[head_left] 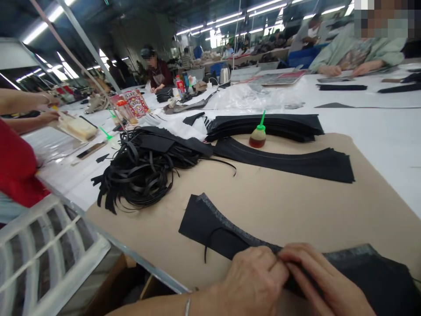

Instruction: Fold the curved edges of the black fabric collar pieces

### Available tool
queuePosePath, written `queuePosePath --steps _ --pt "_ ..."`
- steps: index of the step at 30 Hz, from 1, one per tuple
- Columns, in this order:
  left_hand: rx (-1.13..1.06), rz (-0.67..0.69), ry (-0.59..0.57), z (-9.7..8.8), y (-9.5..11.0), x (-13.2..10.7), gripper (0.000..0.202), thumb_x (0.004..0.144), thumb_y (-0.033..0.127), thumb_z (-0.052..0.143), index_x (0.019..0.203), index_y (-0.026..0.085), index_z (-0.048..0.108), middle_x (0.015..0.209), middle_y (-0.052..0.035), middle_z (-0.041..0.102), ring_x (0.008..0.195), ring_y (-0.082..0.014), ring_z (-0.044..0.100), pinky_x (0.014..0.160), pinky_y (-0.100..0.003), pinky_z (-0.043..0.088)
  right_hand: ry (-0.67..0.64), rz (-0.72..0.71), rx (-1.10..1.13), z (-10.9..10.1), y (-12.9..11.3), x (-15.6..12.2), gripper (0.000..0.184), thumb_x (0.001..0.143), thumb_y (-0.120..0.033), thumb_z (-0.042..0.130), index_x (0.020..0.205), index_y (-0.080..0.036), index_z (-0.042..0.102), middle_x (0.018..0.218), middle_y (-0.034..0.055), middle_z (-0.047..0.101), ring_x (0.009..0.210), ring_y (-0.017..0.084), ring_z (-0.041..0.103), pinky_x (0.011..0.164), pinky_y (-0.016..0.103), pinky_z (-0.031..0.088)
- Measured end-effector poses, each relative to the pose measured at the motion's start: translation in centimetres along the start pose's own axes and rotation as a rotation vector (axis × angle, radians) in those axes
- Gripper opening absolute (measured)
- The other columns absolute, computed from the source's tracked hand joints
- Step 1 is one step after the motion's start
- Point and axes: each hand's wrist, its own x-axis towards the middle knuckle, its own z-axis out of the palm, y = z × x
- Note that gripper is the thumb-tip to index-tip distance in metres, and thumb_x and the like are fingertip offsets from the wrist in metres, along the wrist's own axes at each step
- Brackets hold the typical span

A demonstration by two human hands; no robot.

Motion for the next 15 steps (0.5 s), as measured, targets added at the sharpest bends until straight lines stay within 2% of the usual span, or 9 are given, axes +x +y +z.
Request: queuePosePath --steps 2,4,5,7,10,13,15 --pt "-0.089 -0.130 0.099 -1.5 -1.0 -1.1 0.022 0.086 0.011 0.045 0.104 0.016 0.057 0.101 -0.0058 0.060 0.091 -0.0194 0.052 0.080 -0.032 0.044 -0.032 -0.028 0.005 1.5 -1.5 1.0 0.020 0.096 -0.021 0.040 0.111 -0.024 0.053 0.100 0.0030 0.061 0.092 0.010 0.063 0.079 0.015 0.052" --pt "-0.094 -0.324 0.189 -3.3 -2.4 -1.9 0.026 0.089 0.009 0.040 0.105 0.020 0.057 0.102 -0.0053 0.060 0.094 -0.0207 0.051 0.083 -0.036 0.041 -0.046 -0.039 -0.036 2.4 -1.8 1.3 0.023 0.096 -0.019 0.040 0.115 -0.023 0.053 0.103 0.0037 0.060 0.096 0.010 0.062 0.084 0.015 0.051" --pt "-0.079 -0.412 0.190 -4.0 -3.1 -2.1 0.025 0.090 0.010 0.042 0.107 0.021 0.056 0.103 -0.0050 0.060 0.096 -0.0216 0.050 0.084 -0.038 0.040 -0.045 -0.051 -0.061 2.7 -1.7 1.3 0.024 0.096 -0.018 0.040 0.116 -0.023 0.053 0.105 0.0044 0.059 0.098 0.010 0.061 0.085 0.015 0.051" --pt "-0.054 -0.518 0.088 -5.2 -4.5 -2.3 0.023 0.087 0.013 0.052 0.107 0.023 0.056 0.103 -0.0035 0.060 0.099 -0.0230 0.049 0.086 -0.039 0.038 -0.050 -0.071 -0.108 3.0 -1.3 0.9 0.028 0.095 -0.016 0.038 0.118 -0.022 0.054 0.107 0.0057 0.059 0.100 0.011 0.060 0.087 0.017 0.051" --pt "-0.040 -0.540 -0.059 -5.8 -5.8 -1.8 0.017 0.083 0.010 0.055 0.094 0.023 0.057 0.096 -0.0007 0.059 0.095 -0.0215 0.049 0.082 -0.037 0.036 -0.074 -0.093 -0.172 3.3 -0.9 0.3 0.035 0.094 -0.011 0.035 0.122 -0.020 0.055 0.108 0.0074 0.058 0.102 0.012 0.059 0.088 0.019 0.051" --pt "-0.025 -0.543 -0.067 -5.9 -6.1 -1.1 0.016 0.080 0.005 0.049 0.081 0.020 0.052 0.088 -0.0001 0.058 0.089 -0.0196 0.048 0.077 -0.035 0.034 -0.100 -0.119 -0.230 3.5 -1.0 0.0 0.039 0.092 -0.009 0.035 0.125 -0.018 0.055 0.110 0.0086 0.058 0.103 0.013 0.058 0.090 0.022 0.051" --pt "-0.031 -0.533 -0.053 -6.1 -6.0 -0.8 0.016 0.078 0.004 0.047 0.080 0.020 0.050 0.086 -0.0003 0.057 0.088 -0.0189 0.048 0.077 -0.034 0.033 -0.104 -0.132 -0.263 3.5 -1.1 0.1 0.040 0.091 -0.008 0.035 0.125 -0.017 0.056 0.112 0.0093 0.058 0.104 0.014 0.058 0.091 0.023 0.052"
